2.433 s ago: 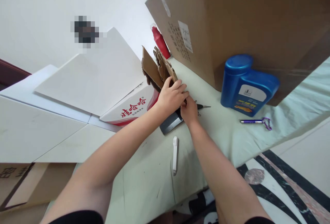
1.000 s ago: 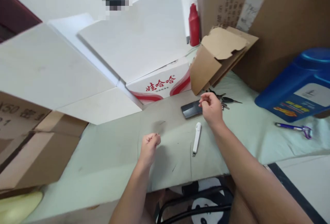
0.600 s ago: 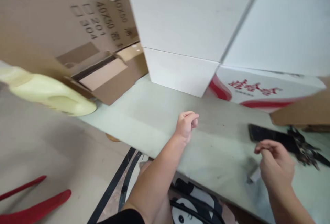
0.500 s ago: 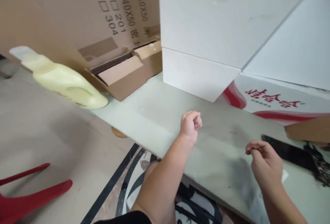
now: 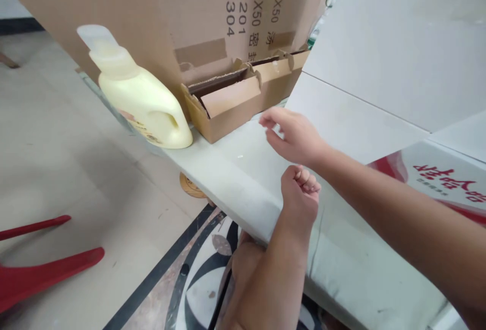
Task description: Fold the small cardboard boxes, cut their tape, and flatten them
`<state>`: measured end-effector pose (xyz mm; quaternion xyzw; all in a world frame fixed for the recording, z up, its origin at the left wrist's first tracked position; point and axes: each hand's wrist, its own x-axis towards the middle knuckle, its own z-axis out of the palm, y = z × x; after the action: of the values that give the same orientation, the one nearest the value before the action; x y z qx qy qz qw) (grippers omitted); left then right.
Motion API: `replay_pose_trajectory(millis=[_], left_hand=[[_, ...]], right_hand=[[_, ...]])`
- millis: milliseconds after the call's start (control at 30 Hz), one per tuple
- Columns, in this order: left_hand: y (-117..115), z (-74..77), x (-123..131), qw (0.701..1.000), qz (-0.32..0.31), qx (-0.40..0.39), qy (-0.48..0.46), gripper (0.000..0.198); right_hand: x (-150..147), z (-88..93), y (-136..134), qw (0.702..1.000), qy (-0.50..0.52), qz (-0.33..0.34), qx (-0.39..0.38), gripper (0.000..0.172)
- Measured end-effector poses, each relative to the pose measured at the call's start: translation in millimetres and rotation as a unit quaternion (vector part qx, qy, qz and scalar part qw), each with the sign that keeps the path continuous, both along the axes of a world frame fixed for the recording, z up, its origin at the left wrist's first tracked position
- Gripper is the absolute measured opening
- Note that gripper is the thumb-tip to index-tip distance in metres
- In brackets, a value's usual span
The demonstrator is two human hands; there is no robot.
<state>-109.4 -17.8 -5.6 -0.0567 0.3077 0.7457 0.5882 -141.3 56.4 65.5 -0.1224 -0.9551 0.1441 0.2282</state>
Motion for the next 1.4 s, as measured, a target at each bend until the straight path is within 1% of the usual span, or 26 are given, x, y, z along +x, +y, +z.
replay_pose_trajectory(millis=[67, 133, 200, 233, 300, 333, 400, 467, 567, 633, 667, 733, 800, 900, 967, 1000, 1100, 1167, 1200, 1233, 1333, 1367, 1400], left_hand=[[-4, 2.4, -4, 0.996, 0.025, 0.014, -0.088, 0.040], [-8, 4.6, -8, 0.983, 0.046, 0.024, -0.175, 0.042], [-11, 6.3, -13, 0.974, 0.054, 0.024, -0.218, 0.042], [-13, 7.2, -15, 0.972, 0.055, 0.023, -0.228, 0.042], [-15, 9.2, -20, 0.970, 0.059, 0.023, -0.234, 0.041], [-16, 10.4, -23, 0.971, 0.061, 0.023, -0.231, 0.040], [-18, 12.6, -28, 0.974, 0.061, 0.020, -0.216, 0.041], [-18, 13.8, -30, 0.980, 0.059, 0.013, -0.187, 0.041], [-18, 13.7, -28, 0.993, 0.064, 0.008, -0.103, 0.043], [-20, 15.6, -23, 0.996, 0.090, 0.009, -0.013, 0.045], [-22, 18.0, -20, 0.993, 0.112, 0.012, 0.040, 0.046], [-30, 26.3, -11, 0.976, 0.161, 0.040, 0.144, 0.048], [-41, 37.4, -1, 0.951, 0.188, 0.105, 0.222, 0.047], [-56, 50.4, 21, 0.913, 0.158, 0.216, 0.307, 0.046], [-59, 52.2, 40, 0.880, 0.131, 0.277, 0.363, 0.048], [-59, 51.3, 48, 0.865, 0.119, 0.299, 0.386, 0.049], [-51, 46.4, 70, 0.836, 0.104, 0.330, 0.426, 0.051], [-43, 44.3, 79, 0.820, 0.108, 0.309, 0.470, 0.049], [-39, 43.9, 82, 0.803, 0.107, 0.297, 0.505, 0.047], [-35, 43.8, 85, 0.781, 0.099, 0.284, 0.547, 0.043], [-25, 42.7, 93, 0.695, 0.045, 0.269, 0.665, 0.026], [-24, 41.8, 95, 0.671, 0.030, 0.271, 0.690, 0.022], [-23, 40.7, 98, 0.653, 0.019, 0.270, 0.708, 0.021]], right_hand=[[-49, -2.0, 19, 0.998, -0.052, -0.009, 0.043, 0.034], [-91, -8.0, 43, 0.994, -0.078, -0.018, 0.072, 0.044], [-121, -16.0, 66, 0.993, -0.083, 0.013, 0.087, 0.055], [-131, -20.1, 75, 0.992, -0.079, 0.031, 0.090, 0.060], [-140, -27.4, 86, 0.992, -0.064, 0.048, 0.101, 0.065], [-140, -30.0, 88, 0.991, -0.059, 0.045, 0.108, 0.061], [-132, -32.6, 87, 0.990, -0.058, 0.033, 0.121, 0.045], [-116, -31.4, 81, 0.989, -0.062, 0.033, 0.134, 0.030], [-83, -23.9, 68, 0.985, -0.073, 0.032, 0.154, 0.023], [-54, -16.7, 61, 0.983, -0.091, 0.015, 0.158, 0.022], [-37, -13.1, 58, 0.982, -0.102, 0.008, 0.159, 0.021], [4, -6.8, 54, 0.979, -0.120, -0.002, 0.166, 0.021], [54, -2.3, 51, 0.976, -0.121, -0.013, 0.181, 0.021], [141, 1.1, 40, 0.979, -0.083, -0.044, 0.182, 0.022], [199, 1.5, 26, 0.981, -0.049, -0.078, 0.173, 0.020], [226, 1.2, 17, 0.980, -0.046, -0.103, 0.162, 0.016], [294, -2.3, -16, 0.970, 0.003, -0.171, 0.170, 0.005], [325, -6.8, -39, 0.963, 0.024, -0.199, 0.180, 0.008], [336, -9.6, -49, 0.960, 0.032, -0.210, 0.182, 0.010], [345, -12.6, -59, 0.958, 0.041, -0.220, 0.181, 0.012], [362, -19.7, -77, 0.954, 0.064, -0.246, 0.161, 0.016], [365, -20.6, -80, 0.954, 0.071, -0.252, 0.149, 0.017], [369, -20.6, -81, 0.954, 0.075, -0.256, 0.136, 0.017]])
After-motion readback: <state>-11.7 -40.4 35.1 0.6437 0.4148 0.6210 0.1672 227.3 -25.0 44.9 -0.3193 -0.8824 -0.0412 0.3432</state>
